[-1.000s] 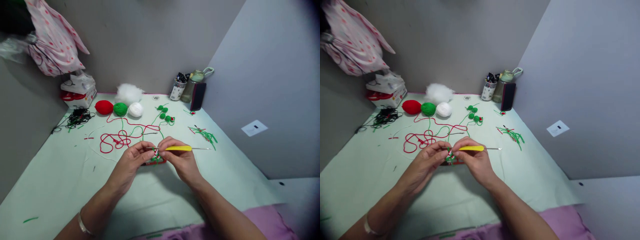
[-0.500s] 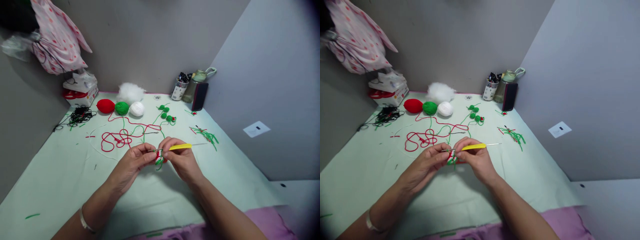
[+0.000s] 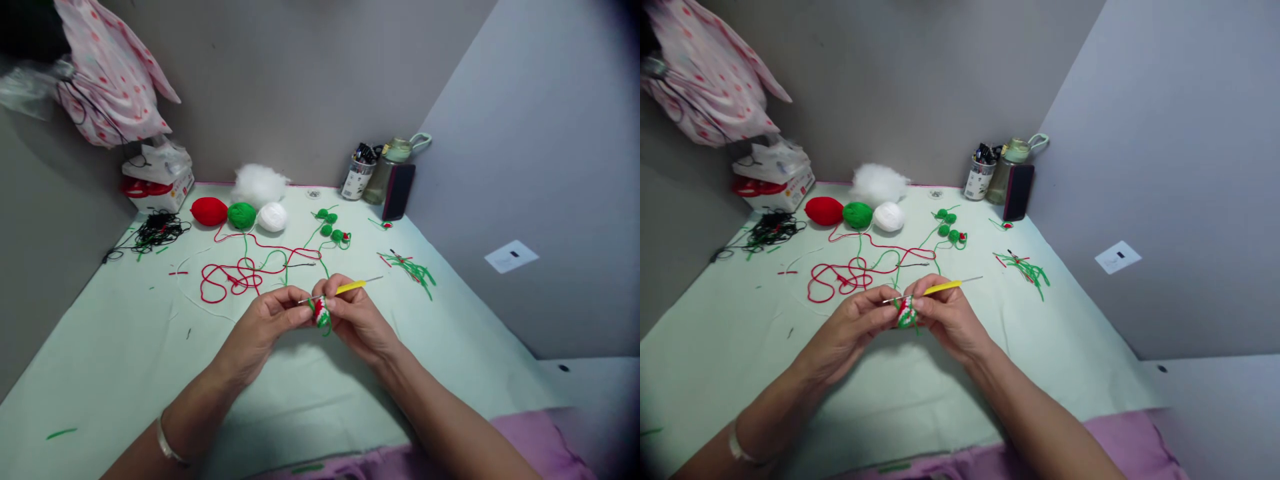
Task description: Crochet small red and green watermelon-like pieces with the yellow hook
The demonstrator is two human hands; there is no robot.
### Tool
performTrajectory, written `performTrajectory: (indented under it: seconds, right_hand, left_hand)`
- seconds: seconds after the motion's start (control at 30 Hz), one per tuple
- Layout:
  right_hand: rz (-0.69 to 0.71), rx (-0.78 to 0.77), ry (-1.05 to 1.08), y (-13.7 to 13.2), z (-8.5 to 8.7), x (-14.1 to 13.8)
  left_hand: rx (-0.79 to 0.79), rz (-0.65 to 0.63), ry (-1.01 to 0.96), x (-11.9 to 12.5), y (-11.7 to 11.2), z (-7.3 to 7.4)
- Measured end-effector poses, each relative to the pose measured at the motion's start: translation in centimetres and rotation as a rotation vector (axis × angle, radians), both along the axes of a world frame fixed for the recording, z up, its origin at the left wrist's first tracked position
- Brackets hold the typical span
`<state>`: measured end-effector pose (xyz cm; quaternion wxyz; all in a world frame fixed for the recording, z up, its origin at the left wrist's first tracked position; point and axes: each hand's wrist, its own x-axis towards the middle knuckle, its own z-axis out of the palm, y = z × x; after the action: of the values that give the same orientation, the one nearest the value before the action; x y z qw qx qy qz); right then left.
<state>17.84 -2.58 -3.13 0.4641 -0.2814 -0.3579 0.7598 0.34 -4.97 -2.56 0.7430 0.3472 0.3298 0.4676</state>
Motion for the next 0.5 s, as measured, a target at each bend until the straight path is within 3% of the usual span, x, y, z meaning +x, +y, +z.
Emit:
performTrajectory:
  seconds: [0.1,0.23,0.3,0.5]
  right_hand:
    - [0.011,-0.01,0.012,0.0,-0.27,0.02]
    - [0.009,0.008,-0.035,0.09,-0.73,-0.01]
    - [0.006,0.015,-0.048,0.13,-0.84,-0.04]
    - [-0.002,0.03,-0.033,0.08,-0.51,-0.1]
  left_hand:
    - [0.055,0.053,0.134,-0.24,0.08,0.05]
    - [0.179,0.247,0.34,-0.44,0.07,0.13]
    - [0.173,0.241,0.269,-0.38,-0.01,0.2]
    - [-0.059,0.084,-0.047,0.15,-0.39,0.67]
